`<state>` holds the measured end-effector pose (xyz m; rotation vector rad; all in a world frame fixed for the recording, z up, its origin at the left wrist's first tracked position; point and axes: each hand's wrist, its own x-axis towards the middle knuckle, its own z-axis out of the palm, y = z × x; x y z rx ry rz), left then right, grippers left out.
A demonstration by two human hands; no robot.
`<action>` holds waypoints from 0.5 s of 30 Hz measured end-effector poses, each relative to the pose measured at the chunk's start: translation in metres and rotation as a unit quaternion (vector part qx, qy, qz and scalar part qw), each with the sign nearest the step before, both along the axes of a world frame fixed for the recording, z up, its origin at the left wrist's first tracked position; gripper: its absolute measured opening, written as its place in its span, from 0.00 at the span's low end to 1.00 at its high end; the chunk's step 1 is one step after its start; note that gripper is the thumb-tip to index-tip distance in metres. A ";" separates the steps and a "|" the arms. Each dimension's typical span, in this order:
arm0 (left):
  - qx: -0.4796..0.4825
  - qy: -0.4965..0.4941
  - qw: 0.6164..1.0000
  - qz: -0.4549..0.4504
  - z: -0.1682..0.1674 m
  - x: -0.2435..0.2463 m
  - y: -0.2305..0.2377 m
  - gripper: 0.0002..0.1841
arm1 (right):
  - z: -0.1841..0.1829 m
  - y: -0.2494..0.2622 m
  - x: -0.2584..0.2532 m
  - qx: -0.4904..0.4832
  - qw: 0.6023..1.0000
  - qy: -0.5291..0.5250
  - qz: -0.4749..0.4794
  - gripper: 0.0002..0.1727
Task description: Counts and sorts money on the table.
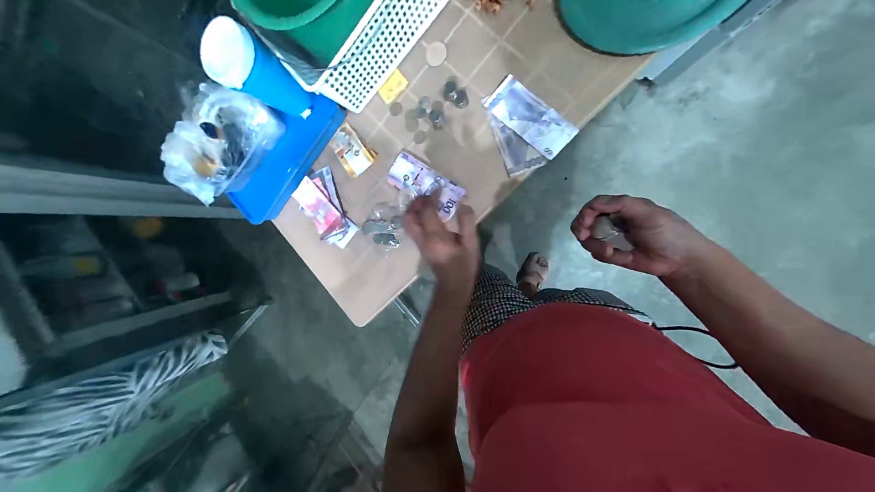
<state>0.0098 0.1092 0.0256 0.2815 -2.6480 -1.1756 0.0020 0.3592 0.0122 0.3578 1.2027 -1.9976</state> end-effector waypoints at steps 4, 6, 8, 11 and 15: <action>-0.074 -0.216 0.971 0.068 -0.021 -0.039 -0.076 0.33 | 0.006 -0.065 -0.034 0.105 0.987 0.076 0.094 0.18; -0.033 -0.248 0.967 0.042 -0.029 -0.034 -0.089 0.19 | 0.006 -0.105 -0.051 0.139 0.966 0.155 0.154 0.17; 0.027 -0.224 0.972 0.062 -0.035 -0.028 -0.092 0.15 | 0.001 -0.146 -0.067 0.180 0.930 0.240 0.211 0.17; 0.081 -0.216 0.968 0.098 -0.043 -0.029 -0.098 0.26 | -0.014 -0.198 -0.085 0.246 0.875 0.326 0.260 0.16; 0.082 -0.207 0.974 0.039 -0.061 -0.038 -0.117 0.19 | -0.028 -0.225 -0.098 0.308 0.827 0.369 0.293 0.15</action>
